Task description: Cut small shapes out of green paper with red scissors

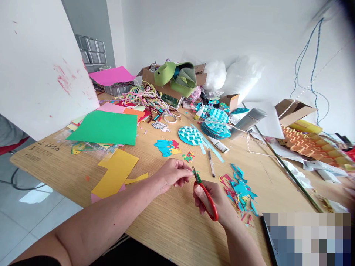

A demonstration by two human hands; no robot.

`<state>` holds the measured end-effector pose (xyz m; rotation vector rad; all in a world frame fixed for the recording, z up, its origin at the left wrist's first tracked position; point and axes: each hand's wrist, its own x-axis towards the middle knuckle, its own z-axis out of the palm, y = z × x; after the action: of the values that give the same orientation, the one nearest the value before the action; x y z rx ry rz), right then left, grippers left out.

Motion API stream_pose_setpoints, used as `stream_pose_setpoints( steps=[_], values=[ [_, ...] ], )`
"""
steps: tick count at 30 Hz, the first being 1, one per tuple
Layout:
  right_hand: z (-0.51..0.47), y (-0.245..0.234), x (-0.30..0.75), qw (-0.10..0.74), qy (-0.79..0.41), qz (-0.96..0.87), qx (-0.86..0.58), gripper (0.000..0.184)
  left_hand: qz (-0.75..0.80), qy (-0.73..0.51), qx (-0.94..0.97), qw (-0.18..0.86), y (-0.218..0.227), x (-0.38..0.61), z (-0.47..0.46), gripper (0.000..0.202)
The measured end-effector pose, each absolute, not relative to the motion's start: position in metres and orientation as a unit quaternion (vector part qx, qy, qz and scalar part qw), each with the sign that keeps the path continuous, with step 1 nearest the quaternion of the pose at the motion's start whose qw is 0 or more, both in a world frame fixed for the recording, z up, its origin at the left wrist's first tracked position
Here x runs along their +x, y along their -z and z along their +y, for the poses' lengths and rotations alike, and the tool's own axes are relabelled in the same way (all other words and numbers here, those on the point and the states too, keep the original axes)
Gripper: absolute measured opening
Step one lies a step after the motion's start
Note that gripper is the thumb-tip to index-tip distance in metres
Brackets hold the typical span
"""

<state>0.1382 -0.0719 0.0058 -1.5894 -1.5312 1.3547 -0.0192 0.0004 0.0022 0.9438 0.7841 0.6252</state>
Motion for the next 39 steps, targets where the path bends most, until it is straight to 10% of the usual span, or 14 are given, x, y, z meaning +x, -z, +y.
stream_pose_setpoints(
  steps=[39],
  values=[
    [-0.0731, -0.0077, 0.1407, 0.250, -0.487, -0.579, -0.604, 0.046, 0.371, -0.292, 0.429, 0.771, -0.0008, -0.0196, 0.0020, 0.017]
  ],
)
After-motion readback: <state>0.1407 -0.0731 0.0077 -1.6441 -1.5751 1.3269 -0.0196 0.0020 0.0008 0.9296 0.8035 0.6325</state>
